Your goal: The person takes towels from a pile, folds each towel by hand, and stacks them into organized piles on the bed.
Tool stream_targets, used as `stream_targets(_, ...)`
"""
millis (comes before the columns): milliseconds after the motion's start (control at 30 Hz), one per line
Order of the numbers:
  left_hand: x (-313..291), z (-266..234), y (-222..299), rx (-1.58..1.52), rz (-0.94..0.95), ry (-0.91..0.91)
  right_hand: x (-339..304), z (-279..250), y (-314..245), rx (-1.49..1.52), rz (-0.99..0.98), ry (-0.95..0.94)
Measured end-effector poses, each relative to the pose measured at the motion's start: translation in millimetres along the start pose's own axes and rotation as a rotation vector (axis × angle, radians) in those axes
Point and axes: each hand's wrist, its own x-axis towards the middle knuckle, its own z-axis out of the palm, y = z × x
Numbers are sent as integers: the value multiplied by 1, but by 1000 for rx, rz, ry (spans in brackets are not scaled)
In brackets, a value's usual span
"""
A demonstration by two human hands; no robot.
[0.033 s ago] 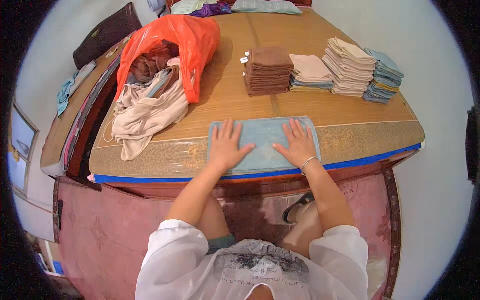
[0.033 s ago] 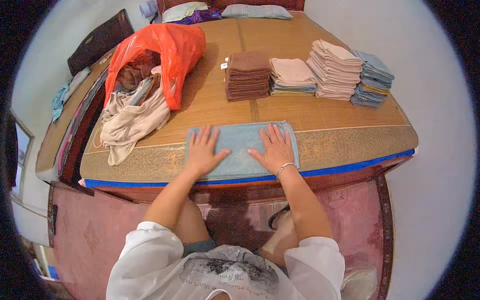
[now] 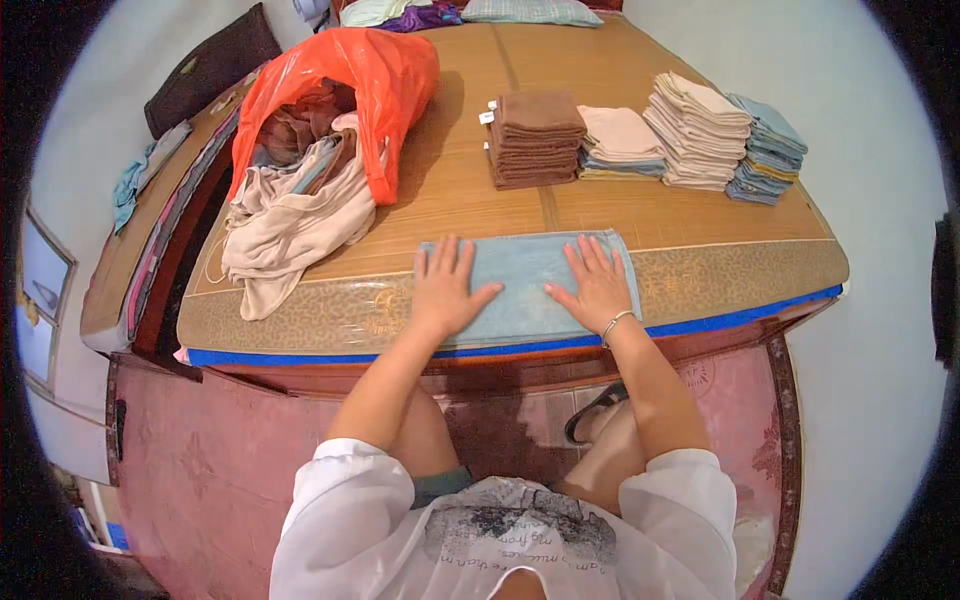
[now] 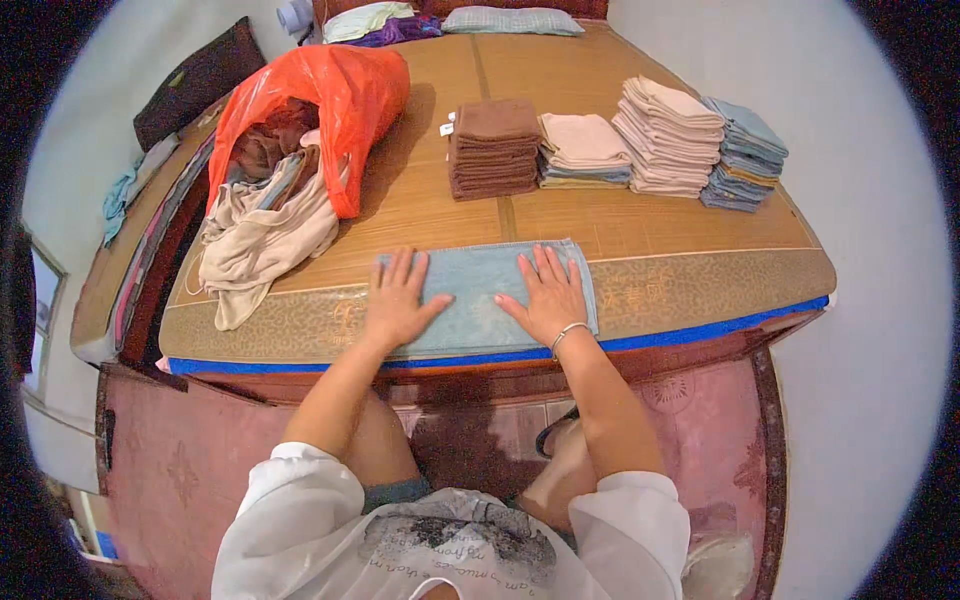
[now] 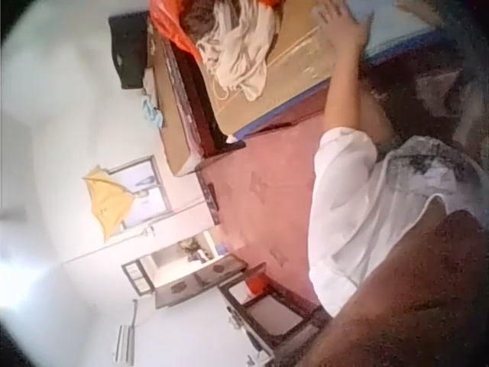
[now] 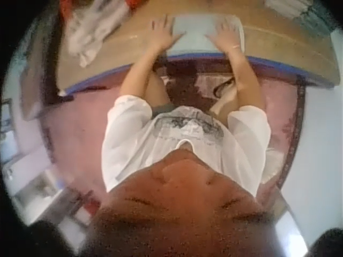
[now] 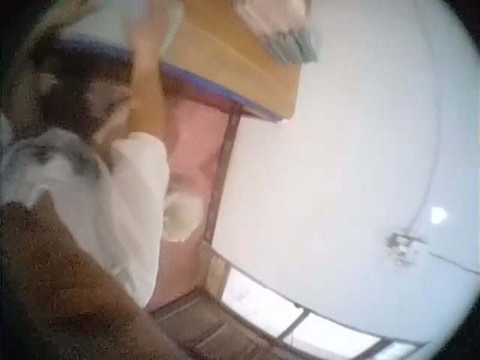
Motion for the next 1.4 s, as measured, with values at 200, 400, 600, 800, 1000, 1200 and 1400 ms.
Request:
stream_targets(200,-7,-3,-25,-60,-94,14,7,-5,16,28,107,-10)
stream_targets(400,-9,-14,-17,10,-78,120,7,2,3,-61,32,126)
stream_targets(600,-14,2,17,-58,199,55,-4,24,-50,-24,-268,112)
stream_targets(800,-19,-5,16,-45,214,34,-15,6,-21,1,-251,83)
stream_targets(1000,-17,-6,17,-25,195,20,-25,-8,49,-25,132,40)
stream_targets(1200,3,-21,39,-55,160,-78,-20,-15,46,-78,118,204)
stream_targets(1400,30,14,63,-51,245,-52,16,3,-1,-59,-76,40)
